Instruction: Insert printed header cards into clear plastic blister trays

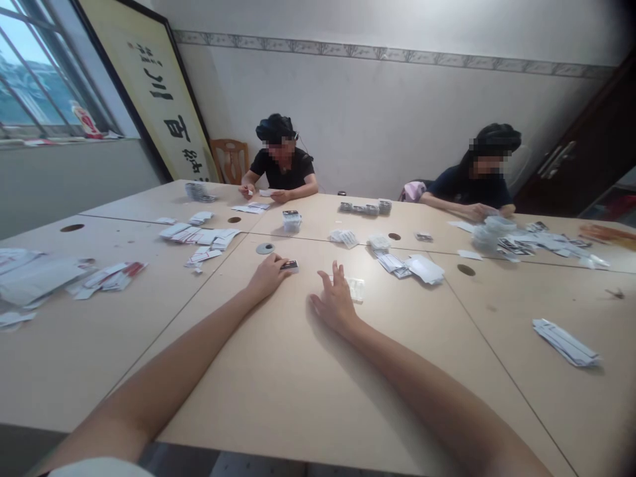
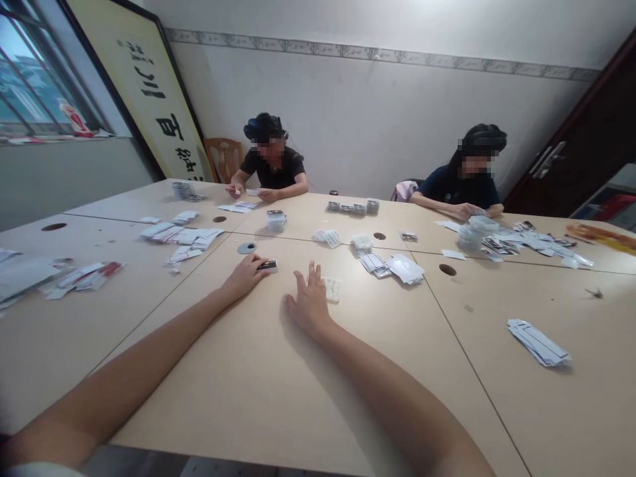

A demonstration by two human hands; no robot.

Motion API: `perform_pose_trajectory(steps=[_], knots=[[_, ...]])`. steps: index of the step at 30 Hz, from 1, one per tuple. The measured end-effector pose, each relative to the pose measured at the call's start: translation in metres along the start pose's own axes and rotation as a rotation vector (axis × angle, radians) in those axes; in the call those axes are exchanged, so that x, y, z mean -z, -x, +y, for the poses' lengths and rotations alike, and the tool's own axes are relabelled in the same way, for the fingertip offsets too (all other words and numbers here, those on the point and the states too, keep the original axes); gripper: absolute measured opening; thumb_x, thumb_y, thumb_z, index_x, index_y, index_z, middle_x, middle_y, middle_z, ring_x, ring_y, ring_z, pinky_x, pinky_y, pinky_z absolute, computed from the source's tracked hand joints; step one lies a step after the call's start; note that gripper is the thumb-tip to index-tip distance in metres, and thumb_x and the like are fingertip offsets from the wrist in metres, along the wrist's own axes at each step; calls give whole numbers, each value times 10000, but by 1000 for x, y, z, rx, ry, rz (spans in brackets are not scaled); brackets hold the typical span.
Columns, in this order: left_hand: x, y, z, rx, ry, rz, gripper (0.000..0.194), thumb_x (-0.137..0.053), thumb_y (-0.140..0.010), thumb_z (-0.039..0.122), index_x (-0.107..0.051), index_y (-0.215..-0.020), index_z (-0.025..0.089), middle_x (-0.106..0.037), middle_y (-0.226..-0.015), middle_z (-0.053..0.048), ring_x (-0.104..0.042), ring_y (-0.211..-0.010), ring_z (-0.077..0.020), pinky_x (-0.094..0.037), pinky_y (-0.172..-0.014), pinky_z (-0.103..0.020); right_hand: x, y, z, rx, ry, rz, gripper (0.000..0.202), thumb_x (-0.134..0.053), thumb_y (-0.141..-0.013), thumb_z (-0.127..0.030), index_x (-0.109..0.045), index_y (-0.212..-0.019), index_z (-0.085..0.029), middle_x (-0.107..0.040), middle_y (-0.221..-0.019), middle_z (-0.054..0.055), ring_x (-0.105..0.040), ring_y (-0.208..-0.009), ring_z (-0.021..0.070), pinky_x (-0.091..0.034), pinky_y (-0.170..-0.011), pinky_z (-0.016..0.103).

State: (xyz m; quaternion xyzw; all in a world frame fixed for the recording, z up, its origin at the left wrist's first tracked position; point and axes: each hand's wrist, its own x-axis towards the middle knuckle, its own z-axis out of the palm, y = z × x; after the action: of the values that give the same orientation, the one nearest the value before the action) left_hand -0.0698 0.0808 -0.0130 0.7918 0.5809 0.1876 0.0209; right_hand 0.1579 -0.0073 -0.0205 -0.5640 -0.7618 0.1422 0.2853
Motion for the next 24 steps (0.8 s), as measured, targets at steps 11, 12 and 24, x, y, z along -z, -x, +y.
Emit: perform_pose_trajectory(steps=[11, 12, 24], knots=[[-1, 1, -2, -16, 35, 38, 429, -508, -944, 371, -618, -1316, 188, -577, -1307, -120, -596, -1167, -293, -477, -1032, -445, -1, -1, 3, -1, 2, -7, 580, -608, -906, -287, -465, -1449, -140, -138, -1663, 259, -56, -1554, 397, -213, -1209, 571], [-1, 1, -2, -20, 37, 47, 423, -506, -947, 376, -623, -1309, 193, -585, -1303, -117, -597, -1167, -290, -480, -1028, -440, 0, -1, 3, -2, 3, -6, 575, -607, -906, -286, -467, -1446, -146, -144, -1664, 253, -63, -1555, 391, -218, -1207, 573], [12, 18, 34, -224, 66, 368, 337, -574, -956, 356, -626, -1255, 210, -630, -1289, -136, -541, -1263, -293, -310, -1152, -507, 6, 1, -2, -39, -64, 115, 445, -506, -970, -327, -501, -1398, -206, -174, -1678, 171, -56, -1573, 313, -60, -1188, 687]])
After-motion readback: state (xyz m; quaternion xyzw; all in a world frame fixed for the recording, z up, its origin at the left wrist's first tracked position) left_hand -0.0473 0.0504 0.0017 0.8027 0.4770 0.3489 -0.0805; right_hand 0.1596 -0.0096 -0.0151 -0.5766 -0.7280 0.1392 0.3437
